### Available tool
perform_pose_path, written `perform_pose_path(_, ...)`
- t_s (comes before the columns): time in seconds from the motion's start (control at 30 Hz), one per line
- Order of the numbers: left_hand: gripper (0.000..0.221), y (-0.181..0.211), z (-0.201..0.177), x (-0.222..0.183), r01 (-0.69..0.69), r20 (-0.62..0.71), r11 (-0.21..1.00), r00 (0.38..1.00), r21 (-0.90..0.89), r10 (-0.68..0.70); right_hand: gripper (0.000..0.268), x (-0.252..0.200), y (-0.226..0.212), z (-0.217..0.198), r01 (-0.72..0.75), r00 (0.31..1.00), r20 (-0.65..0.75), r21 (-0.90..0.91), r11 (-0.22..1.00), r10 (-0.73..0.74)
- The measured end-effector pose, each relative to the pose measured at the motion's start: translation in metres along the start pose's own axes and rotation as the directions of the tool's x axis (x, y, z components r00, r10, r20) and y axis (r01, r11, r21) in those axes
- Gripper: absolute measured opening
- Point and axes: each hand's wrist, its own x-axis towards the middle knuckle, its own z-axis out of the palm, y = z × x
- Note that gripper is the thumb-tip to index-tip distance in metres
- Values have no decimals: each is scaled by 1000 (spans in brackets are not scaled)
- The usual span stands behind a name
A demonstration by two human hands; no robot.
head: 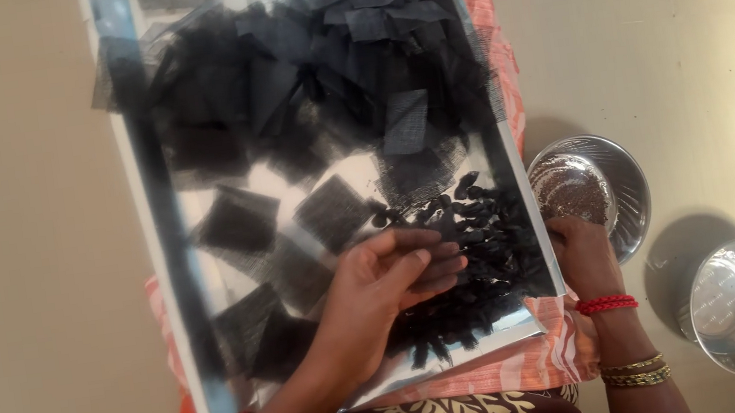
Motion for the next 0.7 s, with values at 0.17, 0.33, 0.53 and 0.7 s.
perform_pose_path(0.17,28,-4,-2,1,-19,-6,1000,1000,-2,19,21,1,11,-7,18,999,-38,-6,1000,-18)
perform_pose_path(0.33,32,-3,-3,0,-16,-42,1000,999,3,16,22,1,16,-23,-101,995,10,149,984,100)
perform_pose_path(0.53,33,4,-6,-3,25,3,999,1000,-29,-25,25,4,13,-35,-215,976,95,331,919,195)
perform_pose_path(0.7,35,2,-11,-4,23,46,999,999,-47,-21,25,4,12,-40,-208,978,87,261,943,191)
